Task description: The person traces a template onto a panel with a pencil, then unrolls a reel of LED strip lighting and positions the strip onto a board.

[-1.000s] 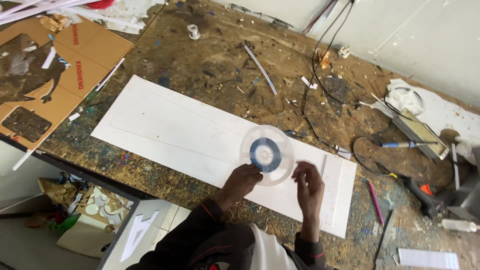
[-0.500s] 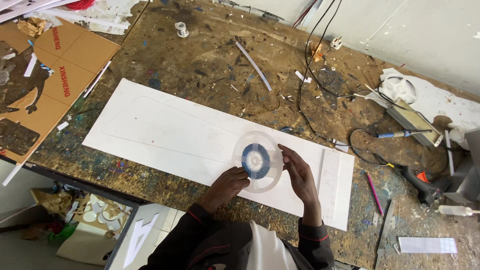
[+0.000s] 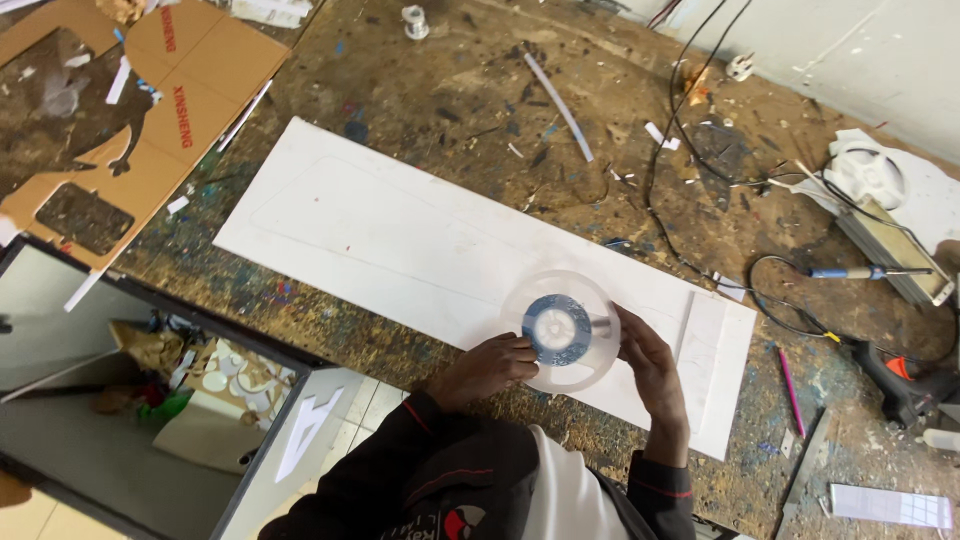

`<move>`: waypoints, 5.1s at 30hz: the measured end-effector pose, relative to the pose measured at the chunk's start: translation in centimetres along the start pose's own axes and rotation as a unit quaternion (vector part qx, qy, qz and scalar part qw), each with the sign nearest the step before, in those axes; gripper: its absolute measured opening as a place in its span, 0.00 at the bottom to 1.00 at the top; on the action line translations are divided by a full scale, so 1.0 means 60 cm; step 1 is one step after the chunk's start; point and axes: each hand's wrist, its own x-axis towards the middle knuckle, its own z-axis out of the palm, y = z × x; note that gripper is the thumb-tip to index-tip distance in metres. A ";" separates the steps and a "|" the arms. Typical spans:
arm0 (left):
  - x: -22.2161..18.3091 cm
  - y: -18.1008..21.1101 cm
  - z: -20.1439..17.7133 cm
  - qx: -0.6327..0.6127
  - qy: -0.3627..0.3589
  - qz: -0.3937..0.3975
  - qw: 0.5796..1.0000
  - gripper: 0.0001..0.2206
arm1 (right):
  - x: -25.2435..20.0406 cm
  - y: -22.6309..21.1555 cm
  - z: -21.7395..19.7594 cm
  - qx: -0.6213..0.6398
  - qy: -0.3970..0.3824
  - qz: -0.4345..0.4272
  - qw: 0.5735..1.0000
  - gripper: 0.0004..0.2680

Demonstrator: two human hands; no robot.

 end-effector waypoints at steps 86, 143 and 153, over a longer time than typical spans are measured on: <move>0.051 0.119 -0.109 -0.449 0.197 -0.273 0.827 0.15 | -0.078 -0.063 0.172 -0.144 0.154 -0.068 0.975 0.08; 0.154 0.193 -0.034 -0.243 0.168 -0.141 0.945 0.20 | -0.111 0.079 0.141 0.260 0.180 -0.126 0.940 0.07; 0.159 0.154 0.008 -0.363 0.175 -0.193 0.895 0.09 | -0.129 0.047 0.111 0.247 0.212 -0.099 0.940 0.03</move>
